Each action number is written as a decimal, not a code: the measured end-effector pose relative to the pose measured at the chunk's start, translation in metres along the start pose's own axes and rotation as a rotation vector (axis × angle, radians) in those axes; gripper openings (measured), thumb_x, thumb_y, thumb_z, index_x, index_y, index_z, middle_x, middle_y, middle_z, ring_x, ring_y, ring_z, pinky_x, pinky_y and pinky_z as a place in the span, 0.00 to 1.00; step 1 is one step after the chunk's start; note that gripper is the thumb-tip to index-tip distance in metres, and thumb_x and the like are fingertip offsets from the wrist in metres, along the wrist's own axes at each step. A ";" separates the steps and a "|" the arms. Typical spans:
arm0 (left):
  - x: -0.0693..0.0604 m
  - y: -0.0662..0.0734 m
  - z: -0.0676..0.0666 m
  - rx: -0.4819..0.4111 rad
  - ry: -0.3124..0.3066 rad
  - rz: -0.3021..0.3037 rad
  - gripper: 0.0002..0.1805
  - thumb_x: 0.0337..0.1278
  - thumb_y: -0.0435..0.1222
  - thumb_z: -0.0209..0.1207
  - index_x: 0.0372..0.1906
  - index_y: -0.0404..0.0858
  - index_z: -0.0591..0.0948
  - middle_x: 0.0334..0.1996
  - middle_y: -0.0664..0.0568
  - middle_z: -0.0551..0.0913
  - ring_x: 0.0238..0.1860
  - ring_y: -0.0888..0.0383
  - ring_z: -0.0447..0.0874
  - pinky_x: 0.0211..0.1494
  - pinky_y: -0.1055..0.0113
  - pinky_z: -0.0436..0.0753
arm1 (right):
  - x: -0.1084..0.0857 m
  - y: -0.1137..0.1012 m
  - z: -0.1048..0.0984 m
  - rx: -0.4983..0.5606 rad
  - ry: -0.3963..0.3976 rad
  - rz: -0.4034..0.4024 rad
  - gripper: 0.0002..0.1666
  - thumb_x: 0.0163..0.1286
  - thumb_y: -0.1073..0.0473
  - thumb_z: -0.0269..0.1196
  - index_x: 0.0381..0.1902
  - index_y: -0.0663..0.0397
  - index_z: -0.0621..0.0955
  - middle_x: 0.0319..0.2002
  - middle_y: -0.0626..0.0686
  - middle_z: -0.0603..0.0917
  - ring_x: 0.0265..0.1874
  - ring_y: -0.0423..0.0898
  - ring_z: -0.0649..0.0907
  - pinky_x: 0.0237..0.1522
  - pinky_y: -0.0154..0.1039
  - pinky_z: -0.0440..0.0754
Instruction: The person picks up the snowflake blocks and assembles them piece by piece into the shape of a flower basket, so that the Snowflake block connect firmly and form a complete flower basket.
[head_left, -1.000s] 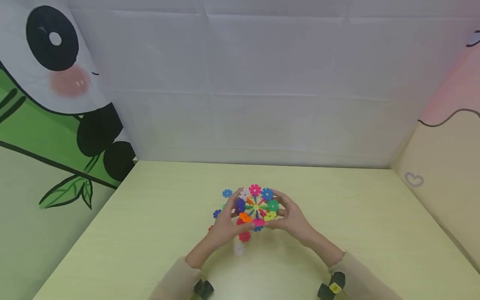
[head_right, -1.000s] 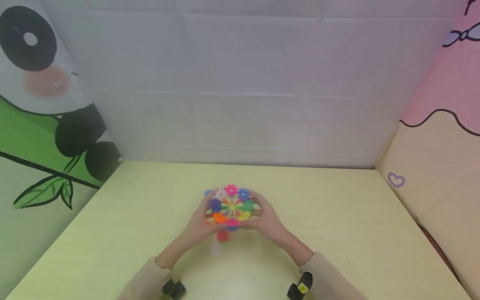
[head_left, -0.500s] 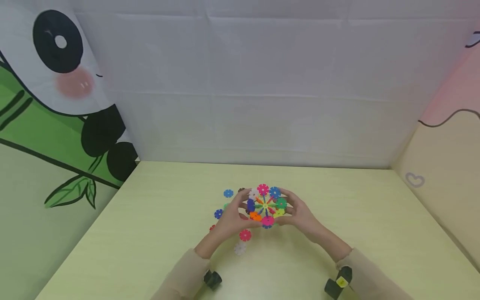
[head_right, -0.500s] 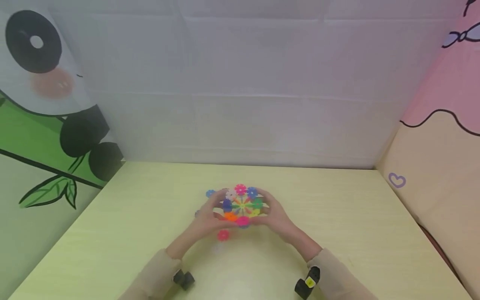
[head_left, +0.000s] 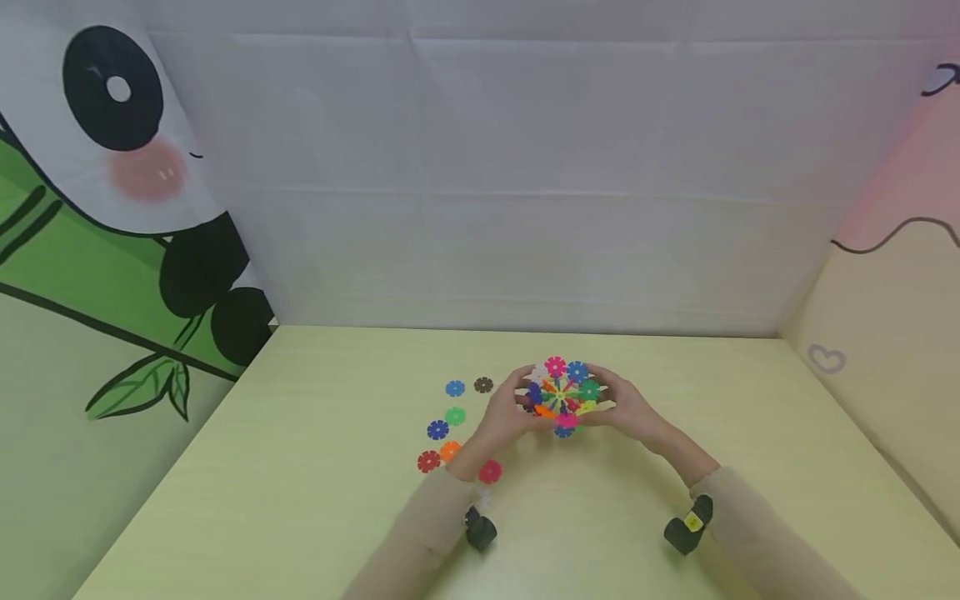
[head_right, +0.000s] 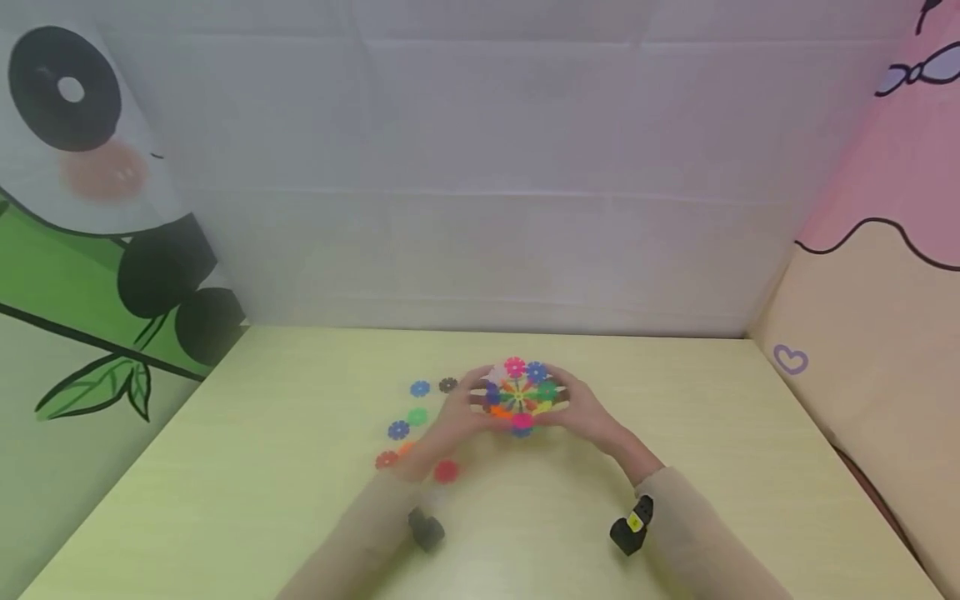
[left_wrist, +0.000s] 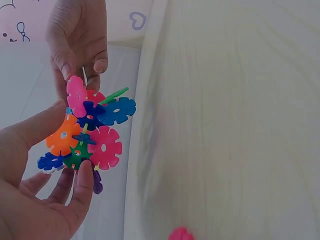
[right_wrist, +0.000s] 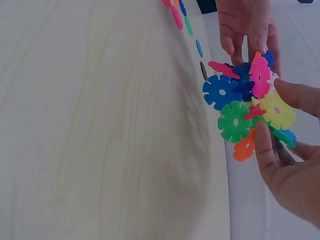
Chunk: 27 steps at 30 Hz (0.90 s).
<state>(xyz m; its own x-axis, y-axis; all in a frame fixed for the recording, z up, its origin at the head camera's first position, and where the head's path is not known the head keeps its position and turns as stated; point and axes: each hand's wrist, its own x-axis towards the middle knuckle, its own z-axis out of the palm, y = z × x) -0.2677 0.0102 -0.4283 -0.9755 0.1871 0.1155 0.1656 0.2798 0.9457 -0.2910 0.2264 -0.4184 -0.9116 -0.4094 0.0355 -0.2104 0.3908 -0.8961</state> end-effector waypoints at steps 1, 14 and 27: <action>0.004 0.000 0.004 0.000 -0.002 -0.004 0.45 0.43 0.29 0.72 0.69 0.34 0.63 0.53 0.41 0.73 0.45 0.50 0.76 0.44 0.64 0.81 | 0.000 0.003 -0.004 -0.013 0.003 0.011 0.49 0.57 0.64 0.70 0.71 0.66 0.58 0.61 0.68 0.68 0.49 0.58 0.75 0.45 0.45 0.79; 0.041 0.007 0.059 -0.041 0.006 -0.101 0.44 0.44 0.28 0.71 0.69 0.32 0.63 0.43 0.47 0.75 0.41 0.54 0.79 0.46 0.67 0.80 | -0.006 0.026 -0.050 0.065 -0.011 0.111 0.46 0.61 0.64 0.63 0.71 0.68 0.54 0.62 0.71 0.64 0.49 0.57 0.76 0.48 0.48 0.79; 0.046 0.001 0.093 0.006 -0.028 -0.144 0.44 0.44 0.33 0.73 0.68 0.34 0.65 0.45 0.47 0.77 0.47 0.52 0.77 0.50 0.63 0.80 | -0.015 0.052 -0.068 0.090 -0.050 0.158 0.47 0.60 0.65 0.62 0.72 0.68 0.52 0.65 0.72 0.61 0.58 0.65 0.70 0.51 0.50 0.77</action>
<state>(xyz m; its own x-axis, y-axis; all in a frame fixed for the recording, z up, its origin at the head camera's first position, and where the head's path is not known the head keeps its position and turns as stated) -0.2985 0.1069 -0.4504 -0.9849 0.1708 -0.0295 0.0255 0.3113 0.9500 -0.3123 0.3094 -0.4356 -0.9115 -0.3906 -0.1287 -0.0318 0.3788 -0.9249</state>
